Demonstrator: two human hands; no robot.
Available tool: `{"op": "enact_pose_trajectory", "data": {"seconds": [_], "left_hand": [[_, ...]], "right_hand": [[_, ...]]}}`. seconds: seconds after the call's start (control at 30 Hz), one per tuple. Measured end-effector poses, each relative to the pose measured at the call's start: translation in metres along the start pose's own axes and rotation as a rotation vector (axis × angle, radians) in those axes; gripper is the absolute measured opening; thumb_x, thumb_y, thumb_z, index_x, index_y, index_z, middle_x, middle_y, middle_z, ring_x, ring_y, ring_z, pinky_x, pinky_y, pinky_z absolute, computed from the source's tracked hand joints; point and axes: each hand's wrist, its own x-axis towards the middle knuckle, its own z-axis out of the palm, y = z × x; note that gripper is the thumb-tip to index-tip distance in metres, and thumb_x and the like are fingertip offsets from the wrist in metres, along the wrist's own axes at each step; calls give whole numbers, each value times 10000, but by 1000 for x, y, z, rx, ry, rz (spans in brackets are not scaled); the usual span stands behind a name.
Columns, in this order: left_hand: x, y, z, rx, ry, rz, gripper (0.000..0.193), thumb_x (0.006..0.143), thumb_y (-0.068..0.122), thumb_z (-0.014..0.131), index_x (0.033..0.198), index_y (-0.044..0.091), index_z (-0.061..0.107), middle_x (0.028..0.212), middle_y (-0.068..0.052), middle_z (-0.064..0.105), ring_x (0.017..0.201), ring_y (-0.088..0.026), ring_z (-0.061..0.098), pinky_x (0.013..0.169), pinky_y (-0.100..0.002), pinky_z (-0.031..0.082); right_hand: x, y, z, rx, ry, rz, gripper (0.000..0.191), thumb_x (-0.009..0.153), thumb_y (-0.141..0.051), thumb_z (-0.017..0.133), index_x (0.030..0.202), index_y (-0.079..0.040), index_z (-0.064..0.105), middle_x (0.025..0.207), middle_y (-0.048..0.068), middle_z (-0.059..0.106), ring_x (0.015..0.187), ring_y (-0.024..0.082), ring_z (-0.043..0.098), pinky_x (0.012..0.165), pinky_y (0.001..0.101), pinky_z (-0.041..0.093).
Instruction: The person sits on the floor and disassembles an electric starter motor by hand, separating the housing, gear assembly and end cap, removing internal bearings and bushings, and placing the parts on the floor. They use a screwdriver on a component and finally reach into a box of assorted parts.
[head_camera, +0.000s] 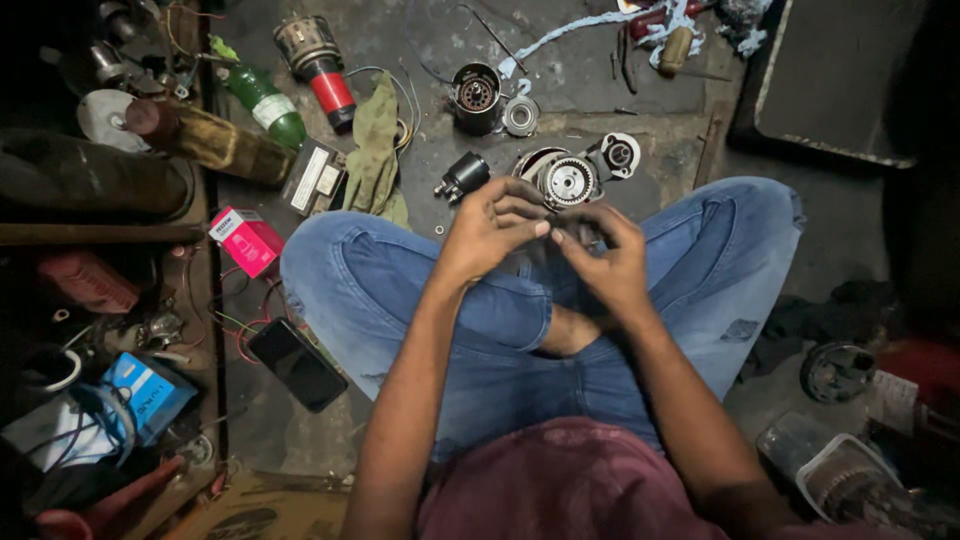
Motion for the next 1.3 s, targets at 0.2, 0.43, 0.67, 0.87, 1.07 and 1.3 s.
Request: {"op": "enact_pose_trajectory", "data": {"seconds": [0.2,0.43,0.67,0.87,1.07,1.3], "left_hand": [[2,-2,0,18,46,5,318,855,-6,801,1134,1,648,1022,-64,733,941,-128,717,833,-262,591],[2,-7,0,138,84,47,211,898,48,782,1087,-18,718,1000,-45,750,875,-93,719,762,-233,579],[6,-7,2,102,123,54,210,927,71,760,1108,-19,706,944,-43,736,826,-92,709,729,-236,582],[3,-1,12,222,192,40,197,914,87,768,1087,6,718,924,-33,747,801,-77,721,680,-233,570],[0,4,19,296,256,79,178,909,99,785,1047,7,720,890,-45,768,802,-88,751,695,-242,600],[1,9,15,401,240,158,204,890,89,794,1071,18,732,946,-59,791,815,-105,767,724,-259,616]], "right_hand": [[1,-10,11,87,65,55,194,906,-28,802,1077,-6,713,1015,66,729,926,123,671,818,253,525],[7,-28,13,-199,88,-102,189,902,-10,797,1076,-13,721,849,83,648,710,140,594,639,306,481],[15,-41,18,-346,138,-180,205,891,-34,817,1062,-23,706,870,106,667,693,210,634,627,336,498],[17,-43,14,-327,124,-188,227,906,-61,820,1080,-26,679,916,110,695,741,237,670,669,347,529],[16,-39,11,-403,121,-256,215,897,-71,833,1051,-43,686,908,120,696,783,284,681,705,380,531],[15,-32,12,-435,143,-299,229,888,-85,833,1053,-44,679,918,119,686,807,299,677,719,397,527]]}}
